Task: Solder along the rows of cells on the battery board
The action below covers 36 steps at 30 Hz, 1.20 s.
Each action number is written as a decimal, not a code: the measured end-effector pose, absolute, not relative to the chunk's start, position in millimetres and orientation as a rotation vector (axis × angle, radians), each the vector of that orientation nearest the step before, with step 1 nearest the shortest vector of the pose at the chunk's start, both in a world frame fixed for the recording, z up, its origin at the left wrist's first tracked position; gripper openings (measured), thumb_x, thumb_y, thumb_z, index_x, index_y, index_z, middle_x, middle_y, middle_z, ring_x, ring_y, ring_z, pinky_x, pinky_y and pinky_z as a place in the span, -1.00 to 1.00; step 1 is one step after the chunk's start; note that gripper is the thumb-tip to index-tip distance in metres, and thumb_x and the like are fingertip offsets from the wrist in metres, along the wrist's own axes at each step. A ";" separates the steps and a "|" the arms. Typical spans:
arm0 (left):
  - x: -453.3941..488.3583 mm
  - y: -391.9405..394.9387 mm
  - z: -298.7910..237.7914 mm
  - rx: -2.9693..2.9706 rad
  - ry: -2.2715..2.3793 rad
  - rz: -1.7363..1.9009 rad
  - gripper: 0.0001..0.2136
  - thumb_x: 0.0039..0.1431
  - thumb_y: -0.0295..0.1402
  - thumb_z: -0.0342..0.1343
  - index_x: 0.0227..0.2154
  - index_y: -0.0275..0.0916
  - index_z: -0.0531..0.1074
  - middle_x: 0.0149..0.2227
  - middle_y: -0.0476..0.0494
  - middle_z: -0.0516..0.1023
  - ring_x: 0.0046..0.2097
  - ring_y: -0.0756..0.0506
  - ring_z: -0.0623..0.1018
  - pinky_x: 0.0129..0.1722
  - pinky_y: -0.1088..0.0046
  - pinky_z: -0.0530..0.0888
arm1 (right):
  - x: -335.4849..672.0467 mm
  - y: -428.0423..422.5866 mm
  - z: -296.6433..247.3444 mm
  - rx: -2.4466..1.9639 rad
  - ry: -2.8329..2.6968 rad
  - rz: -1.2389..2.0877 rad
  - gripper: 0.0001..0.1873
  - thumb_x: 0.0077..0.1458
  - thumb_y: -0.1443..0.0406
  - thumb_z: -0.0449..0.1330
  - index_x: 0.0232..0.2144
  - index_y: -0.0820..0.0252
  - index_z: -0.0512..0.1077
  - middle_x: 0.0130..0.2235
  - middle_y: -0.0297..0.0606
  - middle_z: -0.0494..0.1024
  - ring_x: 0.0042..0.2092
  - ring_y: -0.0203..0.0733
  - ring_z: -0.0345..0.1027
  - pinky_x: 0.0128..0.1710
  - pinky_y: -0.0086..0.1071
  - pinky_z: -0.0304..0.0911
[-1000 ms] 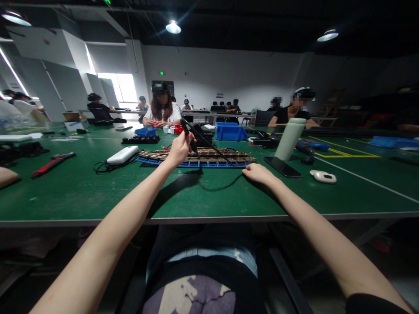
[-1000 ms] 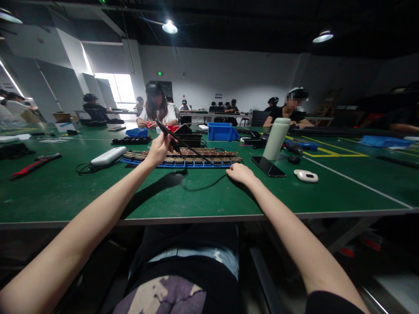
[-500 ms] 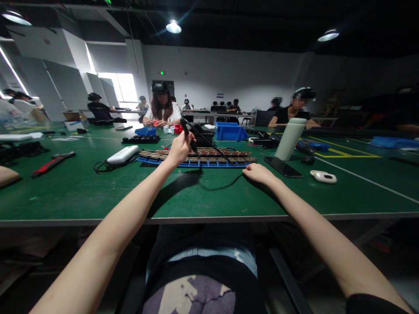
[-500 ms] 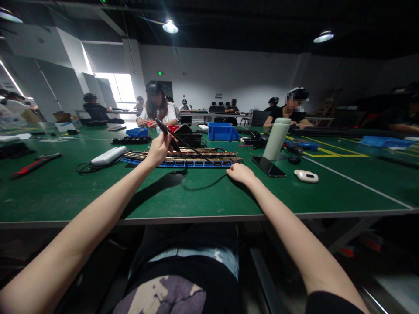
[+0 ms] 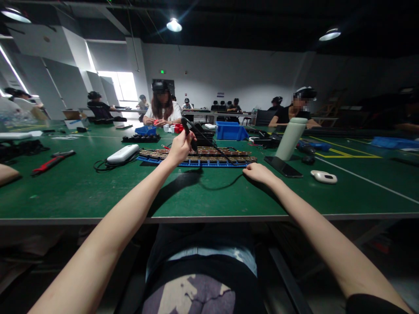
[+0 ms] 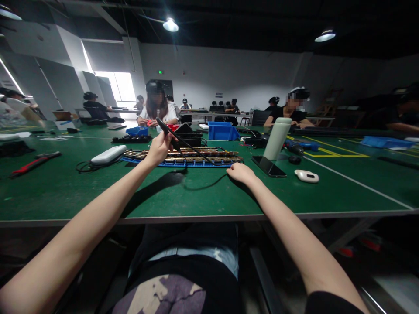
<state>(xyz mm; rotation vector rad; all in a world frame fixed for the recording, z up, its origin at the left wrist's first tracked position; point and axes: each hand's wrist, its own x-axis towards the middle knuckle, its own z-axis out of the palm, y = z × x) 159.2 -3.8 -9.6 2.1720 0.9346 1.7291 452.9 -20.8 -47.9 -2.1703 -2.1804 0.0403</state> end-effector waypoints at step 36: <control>161.2 -7.3 -8.0 2.163 0.926 1.800 -0.70 0.25 -0.11 -0.10 -0.41 -0.23 0.31 -0.51 -0.01 0.43 -0.59 0.07 0.37 -0.56 0.55 0.33 | 453.0 -20.3 -48.6 -2.170 -2.185 0.032 -0.63 0.10 0.19 -0.07 -0.35 0.24 0.50 -0.19 -0.06 0.55 -0.17 -0.08 0.41 -0.30 -0.40 0.18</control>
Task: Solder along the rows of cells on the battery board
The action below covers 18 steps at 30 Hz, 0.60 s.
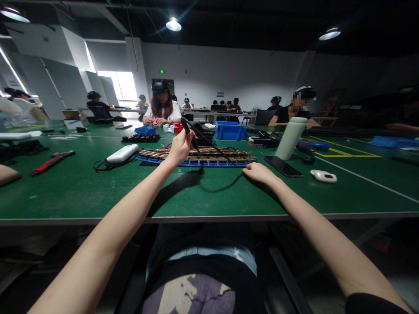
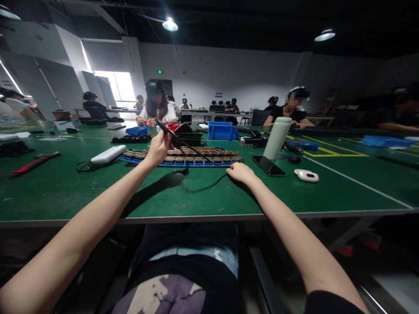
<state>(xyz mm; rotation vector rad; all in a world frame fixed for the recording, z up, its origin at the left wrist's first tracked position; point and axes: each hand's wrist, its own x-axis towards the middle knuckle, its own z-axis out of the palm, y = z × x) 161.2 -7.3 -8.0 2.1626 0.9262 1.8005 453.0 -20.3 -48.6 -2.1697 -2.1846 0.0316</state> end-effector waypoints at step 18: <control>178.2 0.1 -20.2 1.829 0.727 1.709 -0.66 0.20 -0.04 -0.06 -0.38 -0.26 0.32 -0.36 -0.12 0.51 -0.40 0.02 0.51 -0.45 0.51 0.48 | 453.4 -20.4 -48.9 -2.169 -2.172 0.041 -0.64 0.09 0.19 -0.06 -0.38 0.23 0.49 -0.21 -0.07 0.55 -0.20 -0.10 0.41 -0.32 -0.41 0.17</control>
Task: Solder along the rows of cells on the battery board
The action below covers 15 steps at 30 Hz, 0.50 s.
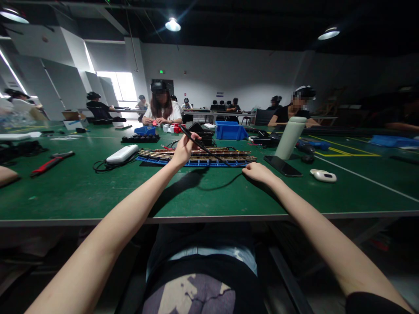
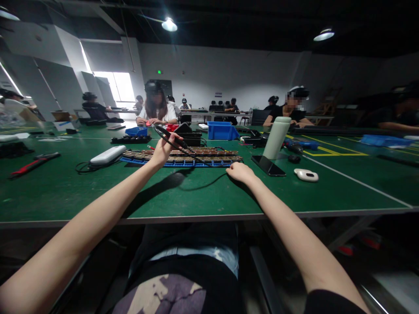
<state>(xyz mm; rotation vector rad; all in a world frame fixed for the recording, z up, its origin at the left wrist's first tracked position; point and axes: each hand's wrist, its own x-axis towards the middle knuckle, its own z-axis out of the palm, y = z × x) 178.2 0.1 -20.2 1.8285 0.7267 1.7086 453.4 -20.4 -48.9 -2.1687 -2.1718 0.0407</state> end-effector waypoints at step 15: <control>180.0 -0.6 -24.4 1.711 0.739 1.598 -0.70 0.20 -0.11 -0.01 -0.38 -0.29 0.31 -0.31 -0.13 0.51 -0.42 0.05 0.52 -0.41 0.53 0.49 | 451.6 -23.9 -46.5 -2.174 -2.165 0.049 -0.62 0.10 0.19 -0.06 -0.32 0.24 0.50 -0.18 -0.05 0.55 -0.15 -0.06 0.41 -0.29 -0.39 0.18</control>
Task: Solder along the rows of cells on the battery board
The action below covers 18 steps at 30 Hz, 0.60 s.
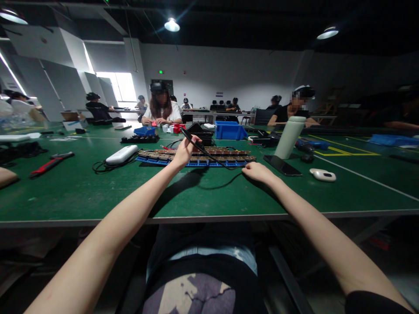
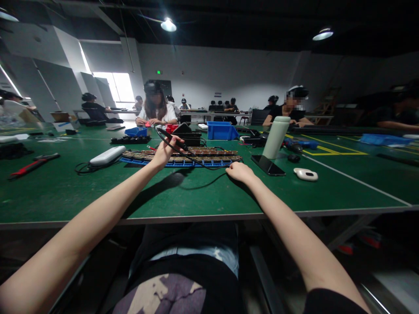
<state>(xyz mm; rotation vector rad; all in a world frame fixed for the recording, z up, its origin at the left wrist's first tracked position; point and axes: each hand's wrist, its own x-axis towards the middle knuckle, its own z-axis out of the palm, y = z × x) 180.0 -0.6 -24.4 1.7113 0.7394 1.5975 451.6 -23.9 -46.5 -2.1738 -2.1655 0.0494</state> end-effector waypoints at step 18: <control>179.5 0.0 -26.0 1.707 0.765 1.576 -0.69 0.20 -0.10 -0.01 -0.33 -0.31 0.35 -0.27 -0.16 0.52 -0.36 0.01 0.53 -0.39 0.51 0.49 | 451.5 -24.2 -45.8 -2.147 -2.173 0.055 -0.63 0.10 0.20 -0.06 -0.37 0.25 0.50 -0.22 -0.04 0.55 -0.19 -0.06 0.41 -0.33 -0.39 0.16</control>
